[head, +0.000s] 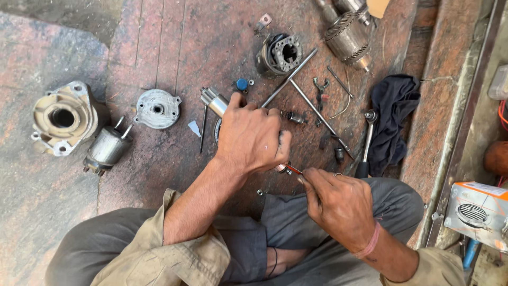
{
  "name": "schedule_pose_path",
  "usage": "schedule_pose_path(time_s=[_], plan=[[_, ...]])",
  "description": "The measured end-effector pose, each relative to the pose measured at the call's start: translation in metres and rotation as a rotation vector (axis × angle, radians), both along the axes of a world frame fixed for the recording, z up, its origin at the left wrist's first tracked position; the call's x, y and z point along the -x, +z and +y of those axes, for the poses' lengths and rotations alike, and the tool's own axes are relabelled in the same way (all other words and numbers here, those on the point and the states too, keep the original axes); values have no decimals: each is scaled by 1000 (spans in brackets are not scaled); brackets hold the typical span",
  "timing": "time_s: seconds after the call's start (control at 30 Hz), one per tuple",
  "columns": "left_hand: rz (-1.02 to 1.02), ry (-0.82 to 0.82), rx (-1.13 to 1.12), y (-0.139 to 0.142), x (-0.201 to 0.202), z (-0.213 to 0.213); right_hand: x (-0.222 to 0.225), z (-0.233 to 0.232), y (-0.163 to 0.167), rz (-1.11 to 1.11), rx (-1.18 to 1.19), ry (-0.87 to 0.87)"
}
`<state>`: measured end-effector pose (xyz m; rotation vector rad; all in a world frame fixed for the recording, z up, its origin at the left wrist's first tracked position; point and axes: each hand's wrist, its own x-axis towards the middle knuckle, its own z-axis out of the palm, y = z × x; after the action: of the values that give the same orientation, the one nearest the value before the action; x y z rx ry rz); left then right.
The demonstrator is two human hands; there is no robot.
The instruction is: The person sits cross-legged on the workshop floor repairing a starter motor. They hold the starter drive housing in one hand and use a screwdriver to work on the drive gear and solenoid terminal area, manipulating small screws and components among disassembled starter parts, end bells, and an armature laid out on the floor.
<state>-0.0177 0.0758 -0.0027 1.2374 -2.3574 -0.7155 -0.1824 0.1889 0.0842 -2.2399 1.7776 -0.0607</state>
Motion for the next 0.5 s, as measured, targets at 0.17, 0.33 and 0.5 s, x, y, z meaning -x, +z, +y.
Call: schedule_pose_path(time_s=[0.17,0.33,0.5], plan=[[12,18,0,-1,2,2,-3,0,-15,-45,63,-28],[20,27,16,3,1,2,-3,2,-17,-97,74,-44],[32,-4,56,2,2,-1,2,6,-9,-62,62,-32]])
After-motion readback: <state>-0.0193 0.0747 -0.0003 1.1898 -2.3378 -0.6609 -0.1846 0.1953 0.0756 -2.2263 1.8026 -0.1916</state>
